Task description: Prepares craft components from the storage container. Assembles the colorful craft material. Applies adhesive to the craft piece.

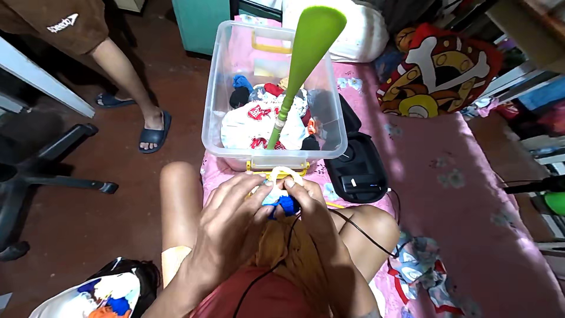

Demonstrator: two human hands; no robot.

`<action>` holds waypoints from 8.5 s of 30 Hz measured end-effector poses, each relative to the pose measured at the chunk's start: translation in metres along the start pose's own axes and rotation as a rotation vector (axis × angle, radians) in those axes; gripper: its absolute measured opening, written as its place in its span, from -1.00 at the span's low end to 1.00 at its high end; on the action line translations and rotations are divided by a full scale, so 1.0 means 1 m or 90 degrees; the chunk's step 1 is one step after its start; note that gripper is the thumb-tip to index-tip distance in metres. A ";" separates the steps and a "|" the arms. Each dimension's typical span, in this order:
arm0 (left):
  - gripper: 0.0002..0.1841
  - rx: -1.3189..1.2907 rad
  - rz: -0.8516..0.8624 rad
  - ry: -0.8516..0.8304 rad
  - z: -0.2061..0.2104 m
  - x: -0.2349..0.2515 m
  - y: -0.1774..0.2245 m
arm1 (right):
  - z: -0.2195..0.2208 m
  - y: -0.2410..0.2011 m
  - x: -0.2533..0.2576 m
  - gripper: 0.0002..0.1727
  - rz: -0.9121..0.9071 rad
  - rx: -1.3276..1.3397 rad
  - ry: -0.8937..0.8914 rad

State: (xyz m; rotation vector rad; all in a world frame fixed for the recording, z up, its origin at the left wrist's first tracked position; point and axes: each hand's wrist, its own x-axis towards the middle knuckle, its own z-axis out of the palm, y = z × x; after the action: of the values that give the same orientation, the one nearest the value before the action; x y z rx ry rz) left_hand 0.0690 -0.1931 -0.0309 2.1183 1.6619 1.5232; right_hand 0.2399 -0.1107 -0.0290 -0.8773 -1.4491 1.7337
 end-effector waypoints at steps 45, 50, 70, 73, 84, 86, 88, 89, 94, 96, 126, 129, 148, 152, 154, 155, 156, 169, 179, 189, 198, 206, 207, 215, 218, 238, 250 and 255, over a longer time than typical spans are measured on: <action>-0.88 -0.519 -0.390 -0.128 -0.001 0.004 -0.021 | -0.005 0.002 0.009 -0.79 0.046 -0.232 -0.105; -0.88 -0.560 -0.375 -0.125 0.002 0.001 -0.022 | -0.008 0.001 0.009 -0.80 0.034 -0.118 -0.163; -0.64 -0.205 -0.221 -0.133 -0.005 -0.004 -0.011 | 0.013 0.014 0.002 -0.61 -0.039 -0.308 -0.041; -0.74 -0.202 -0.244 -0.087 -0.002 -0.013 -0.009 | 0.019 0.019 0.000 -0.58 -0.055 -0.326 -0.054; -0.82 -0.126 -0.124 0.019 0.007 -0.031 -0.016 | 0.026 0.022 -0.008 -0.66 -0.046 -0.400 -0.065; -0.82 -0.116 -0.114 0.007 0.006 -0.032 -0.019 | 0.026 0.023 -0.008 -0.66 -0.036 -0.385 -0.071; -0.81 -0.120 -0.121 -0.005 0.007 -0.034 -0.022 | 0.026 0.024 -0.009 -0.63 -0.030 -0.381 -0.074; -0.80 -0.118 -0.125 -0.008 0.007 -0.035 -0.023 | 0.026 0.025 -0.008 -0.63 -0.028 -0.379 -0.074; -0.77 -0.117 -0.152 -0.048 0.008 -0.038 -0.029 | 0.025 0.034 -0.005 -0.59 -0.001 -0.375 -0.088; -0.76 -0.125 -0.170 -0.085 0.006 -0.039 -0.031 | 0.024 0.037 -0.003 -0.58 0.000 -0.375 -0.094; -0.44 0.355 -0.588 -0.225 0.002 -0.040 -0.213 | 0.023 0.043 0.002 -0.57 0.057 -0.341 -0.123; -0.40 0.371 -0.588 -0.224 0.000 -0.043 -0.216 | 0.024 0.044 0.001 -0.57 0.056 -0.334 -0.125; -0.56 -0.217 -0.948 0.381 -0.128 -0.061 -0.278 | -0.001 0.051 -0.004 -0.66 0.069 -0.286 -0.096; -0.53 -0.145 -0.833 0.082 -0.066 -0.027 -0.254 | 0.012 0.049 -0.008 -0.61 0.071 -0.282 -0.115; -0.52 -0.009 -0.711 -0.084 -0.030 -0.015 -0.239 | 0.016 0.051 -0.011 -0.61 0.078 -0.261 -0.113; -0.55 0.099 -0.660 -0.150 -0.011 -0.014 -0.232 | 0.018 0.053 -0.013 -0.62 0.081 -0.245 -0.106; -0.59 0.213 -0.628 -0.221 0.005 -0.014 -0.226 | 0.020 0.056 -0.014 -0.62 0.080 -0.227 -0.101; -0.45 0.307 -0.669 -0.204 -0.004 -0.030 -0.225 | 0.050 0.068 -0.028 -0.61 0.118 -0.138 -0.142; -0.44 0.310 -0.688 -0.206 -0.009 -0.032 -0.224 | 0.064 0.081 -0.029 -0.57 0.160 -0.170 -0.187; -0.45 0.319 -0.664 -0.216 -0.012 -0.037 -0.224 | 0.073 0.077 -0.035 -0.63 0.163 -0.122 -0.167; -0.45 0.329 -0.658 -0.220 -0.012 -0.043 -0.229 | 0.079 0.086 -0.035 -0.73 0.140 0.002 -0.171; -0.49 0.302 -0.592 -0.171 -0.013 -0.057 -0.227 | 0.077 0.080 -0.029 -0.78 0.168 0.080 -0.182; -0.49 0.297 -0.573 -0.154 -0.012 -0.062 -0.226 | 0.076 0.080 -0.028 -0.78 0.170 0.086 -0.185; -0.61 -0.137 -0.454 -0.040 -0.062 -0.068 -0.127 | 0.074 0.075 -0.025 -0.76 0.185 0.091 -0.187; -0.58 -0.174 -0.299 -0.138 -0.077 -0.067 -0.073 | 0.074 0.072 -0.023 -0.80 0.169 0.080 -0.181; -0.75 0.064 -0.142 -0.019 -0.064 -0.109 -0.047 | 0.100 0.052 -0.022 -0.72 0.123 -0.162 -0.212; -0.71 -0.005 -0.297 -0.055 -0.082 -0.106 -0.035 | 0.108 0.047 -0.007 -0.53 0.084 -0.160 -0.314; -0.71 0.053 -0.291 -0.081 -0.087 -0.105 -0.034 | 0.116 0.049 -0.007 -0.80 0.076 -0.115 -0.274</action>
State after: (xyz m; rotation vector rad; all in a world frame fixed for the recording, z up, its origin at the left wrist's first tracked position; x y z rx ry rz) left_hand -0.0101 -0.3019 -0.0735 1.6612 2.0093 1.1763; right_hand 0.1406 -0.1822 -0.0608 -0.7197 -1.8896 1.9899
